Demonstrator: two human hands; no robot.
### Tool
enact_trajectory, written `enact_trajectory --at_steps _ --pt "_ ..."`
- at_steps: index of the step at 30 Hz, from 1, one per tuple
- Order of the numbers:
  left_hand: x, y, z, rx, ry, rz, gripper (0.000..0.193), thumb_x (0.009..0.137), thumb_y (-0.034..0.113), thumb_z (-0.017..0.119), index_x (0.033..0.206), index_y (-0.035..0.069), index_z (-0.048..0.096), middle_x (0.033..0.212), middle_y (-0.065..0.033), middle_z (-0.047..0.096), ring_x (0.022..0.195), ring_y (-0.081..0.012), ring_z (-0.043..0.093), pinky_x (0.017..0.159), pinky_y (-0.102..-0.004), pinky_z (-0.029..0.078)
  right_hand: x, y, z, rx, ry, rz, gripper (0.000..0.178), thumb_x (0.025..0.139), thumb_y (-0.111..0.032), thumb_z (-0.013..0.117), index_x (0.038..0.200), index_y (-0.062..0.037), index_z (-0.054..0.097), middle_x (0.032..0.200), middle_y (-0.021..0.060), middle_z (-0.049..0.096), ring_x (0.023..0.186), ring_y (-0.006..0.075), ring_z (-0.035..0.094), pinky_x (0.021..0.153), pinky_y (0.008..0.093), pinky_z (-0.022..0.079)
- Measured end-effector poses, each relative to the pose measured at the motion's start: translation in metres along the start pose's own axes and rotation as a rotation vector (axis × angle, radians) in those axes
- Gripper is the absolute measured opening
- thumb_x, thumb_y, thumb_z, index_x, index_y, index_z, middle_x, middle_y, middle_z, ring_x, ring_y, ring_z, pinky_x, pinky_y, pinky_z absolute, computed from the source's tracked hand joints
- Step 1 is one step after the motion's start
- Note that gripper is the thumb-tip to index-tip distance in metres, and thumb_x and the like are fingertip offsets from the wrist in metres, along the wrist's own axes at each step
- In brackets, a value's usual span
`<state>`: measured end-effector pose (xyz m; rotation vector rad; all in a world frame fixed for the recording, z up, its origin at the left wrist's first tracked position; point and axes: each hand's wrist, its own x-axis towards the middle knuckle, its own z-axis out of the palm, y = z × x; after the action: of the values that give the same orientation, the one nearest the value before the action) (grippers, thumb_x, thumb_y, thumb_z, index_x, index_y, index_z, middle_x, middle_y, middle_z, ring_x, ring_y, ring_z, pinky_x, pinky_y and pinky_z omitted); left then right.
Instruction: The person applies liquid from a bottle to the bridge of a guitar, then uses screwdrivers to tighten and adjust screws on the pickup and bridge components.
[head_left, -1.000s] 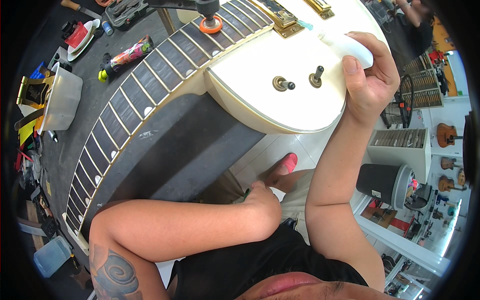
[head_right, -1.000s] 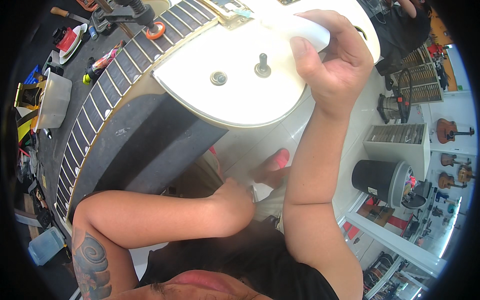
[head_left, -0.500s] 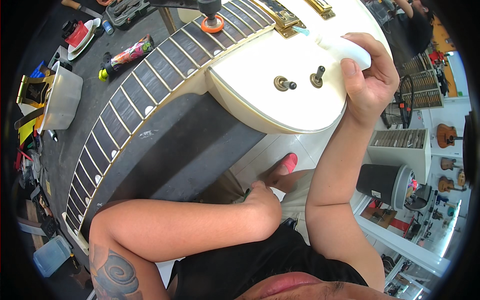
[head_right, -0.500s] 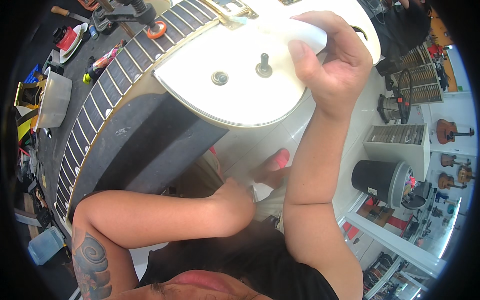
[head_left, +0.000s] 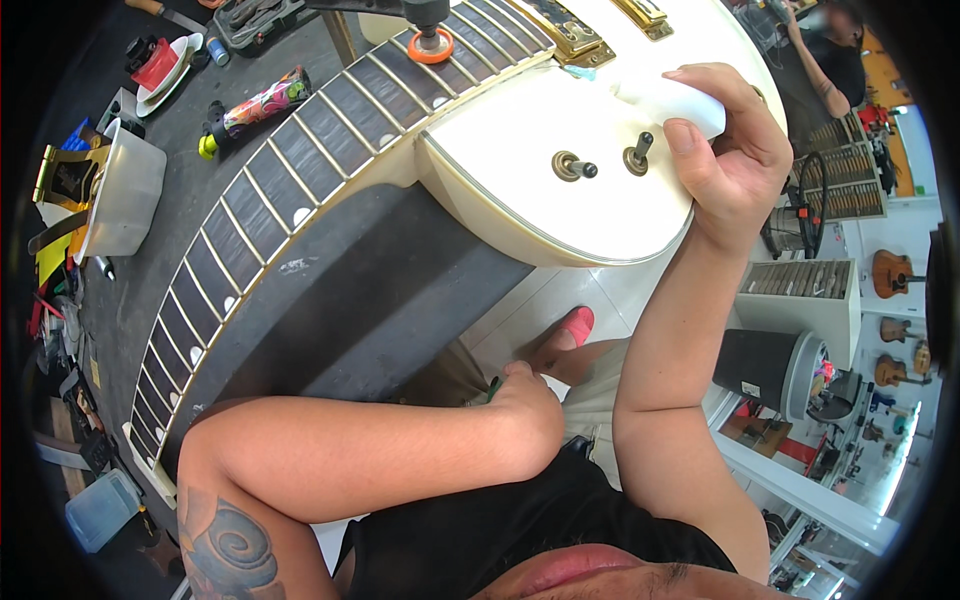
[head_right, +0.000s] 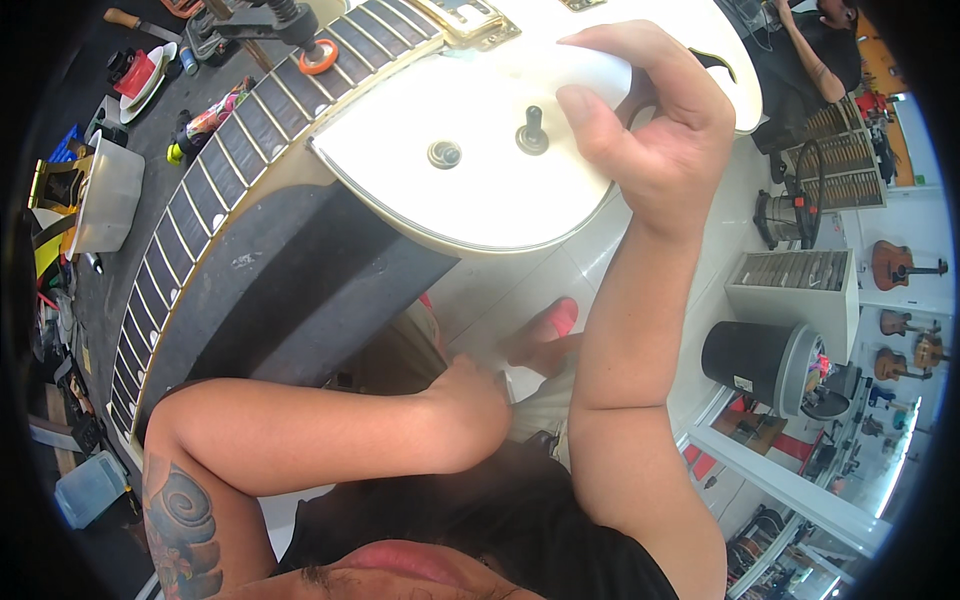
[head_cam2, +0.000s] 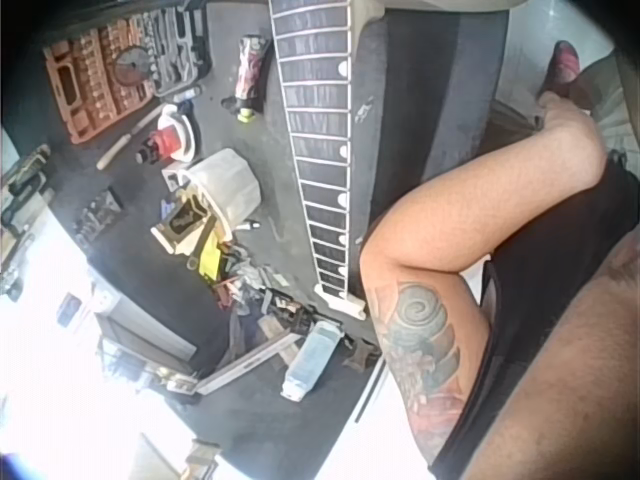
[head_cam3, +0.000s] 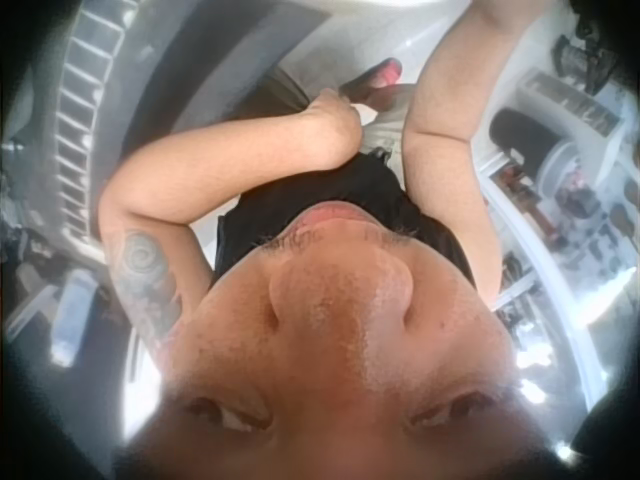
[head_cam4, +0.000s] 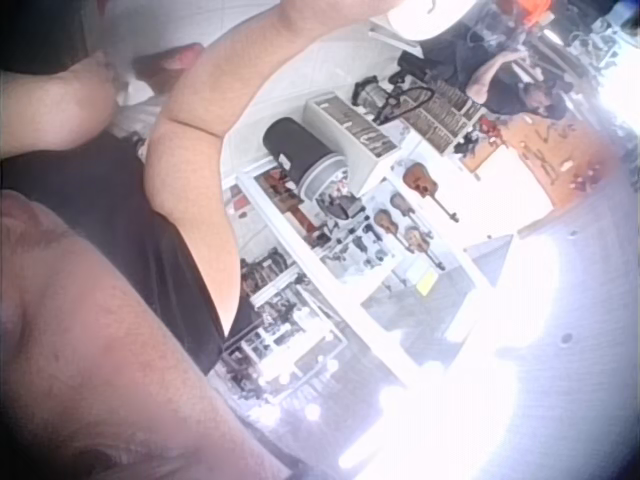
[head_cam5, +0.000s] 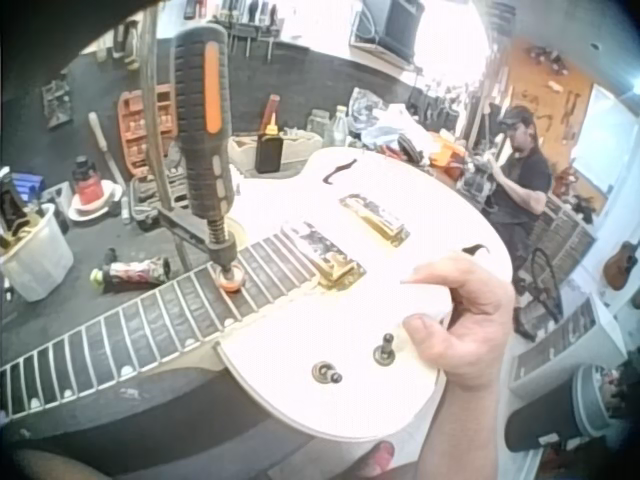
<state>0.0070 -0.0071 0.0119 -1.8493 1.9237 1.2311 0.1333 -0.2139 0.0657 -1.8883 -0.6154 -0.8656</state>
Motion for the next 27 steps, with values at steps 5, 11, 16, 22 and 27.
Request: enact_trajectory --at_steps 5,11,16,22,27 --pt "0.0003 -0.0001 -0.0008 -0.013 -0.017 0.014 0.044 0.079 0.02 0.08 0.117 -0.003 0.072 0.112 -0.0154 0.068 0.101 -0.0273 0.065 0.084 -0.0411 0.043 0.0028 0.0008 0.0003 -0.028 -0.034 -0.021 0.03 0.072 0.001 0.075 0.101 0.0041 0.073 0.096 0.0079 0.072 0.087 0.0151 0.065 0.08 0.0264 0.049" --pt "0.0012 0.0012 0.0015 -0.02 0.011 -0.009 0.042 0.079 0.019 0.08 0.114 -0.004 0.073 0.112 -0.0164 0.068 0.101 -0.028 0.065 0.084 -0.0409 0.043 0.0018 -0.0015 -0.0005 -0.034 -0.061 0.026 0.03 0.072 0.002 0.076 0.102 0.0046 0.073 0.098 0.0085 0.072 0.087 0.0136 0.064 0.073 0.0238 0.047" --pt "0.0023 0.0012 0.0009 -0.028 0.002 -0.003 0.042 0.08 0.019 0.079 0.114 -0.004 0.073 0.113 -0.0167 0.069 0.102 -0.0281 0.064 0.084 -0.0405 0.044 0.0037 -0.0006 0.0005 0.002 -0.081 -0.024 0.031 0.073 0.004 0.077 0.103 0.0054 0.072 0.098 0.0087 0.073 0.087 0.0137 0.064 0.072 0.0238 0.046" --pt "0.0027 0.0013 0.0009 -0.005 -0.005 0.008 0.043 0.08 0.019 0.079 0.116 -0.004 0.073 0.112 -0.0161 0.069 0.102 -0.0276 0.065 0.083 -0.0404 0.043 0.0016 -0.0048 -0.0008 -0.02 -0.092 0.074 0.035 0.074 -0.006 0.082 0.106 0.0064 0.073 0.106 0.0139 0.071 0.102 0.0219 0.065 0.093 0.0309 0.048" --pt "0.0044 0.0015 0.0025 0.008 -0.004 0.01 0.044 0.08 0.019 0.079 0.117 -0.005 0.072 0.112 -0.0161 0.069 0.1 -0.0272 0.065 0.083 -0.0402 0.043 -0.0002 -0.0036 -0.0018 -0.015 -0.077 0.07 0.035 0.075 -0.007 0.082 0.106 0.007 0.073 0.107 0.0138 0.071 0.102 0.0215 0.065 0.093 0.0304 0.048"
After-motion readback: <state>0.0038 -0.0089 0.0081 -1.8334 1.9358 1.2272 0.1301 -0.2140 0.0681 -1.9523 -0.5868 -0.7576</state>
